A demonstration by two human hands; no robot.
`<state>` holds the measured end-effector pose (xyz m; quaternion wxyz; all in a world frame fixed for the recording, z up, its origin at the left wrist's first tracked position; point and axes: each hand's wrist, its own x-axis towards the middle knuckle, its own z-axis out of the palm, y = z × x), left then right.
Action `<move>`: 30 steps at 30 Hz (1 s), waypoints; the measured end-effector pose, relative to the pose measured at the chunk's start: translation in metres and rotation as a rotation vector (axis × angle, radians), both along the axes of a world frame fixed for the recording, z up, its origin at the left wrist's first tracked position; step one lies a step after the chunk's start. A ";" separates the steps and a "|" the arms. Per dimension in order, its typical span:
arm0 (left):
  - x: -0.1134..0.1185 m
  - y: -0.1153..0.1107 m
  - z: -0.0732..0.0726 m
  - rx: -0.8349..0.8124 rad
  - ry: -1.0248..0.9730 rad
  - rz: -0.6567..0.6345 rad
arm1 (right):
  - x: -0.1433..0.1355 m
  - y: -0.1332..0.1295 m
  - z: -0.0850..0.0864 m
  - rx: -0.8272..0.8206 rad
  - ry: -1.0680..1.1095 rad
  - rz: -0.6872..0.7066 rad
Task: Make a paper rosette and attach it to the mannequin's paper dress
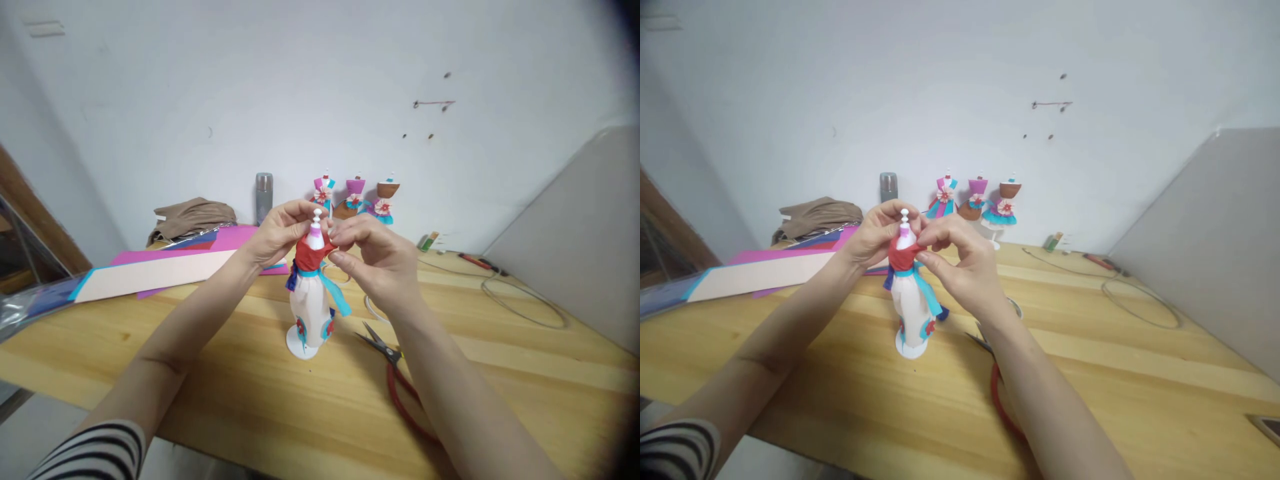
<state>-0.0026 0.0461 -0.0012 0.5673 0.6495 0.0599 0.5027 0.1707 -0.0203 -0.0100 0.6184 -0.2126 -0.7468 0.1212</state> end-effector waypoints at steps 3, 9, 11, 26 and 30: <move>0.001 -0.001 0.001 -0.017 -0.019 -0.020 | 0.000 0.000 0.001 0.034 -0.011 -0.035; 0.000 -0.001 0.001 -0.023 -0.018 -0.037 | 0.002 -0.002 0.003 0.053 -0.019 -0.069; -0.001 0.000 0.000 -0.011 -0.022 -0.050 | 0.004 -0.001 0.003 0.071 -0.026 -0.055; 0.000 -0.003 0.003 -0.020 -0.031 -0.062 | 0.001 -0.007 0.006 -0.014 -0.075 0.025; 0.000 -0.004 0.004 -0.025 -0.006 -0.043 | 0.001 -0.010 0.008 -0.032 -0.085 0.019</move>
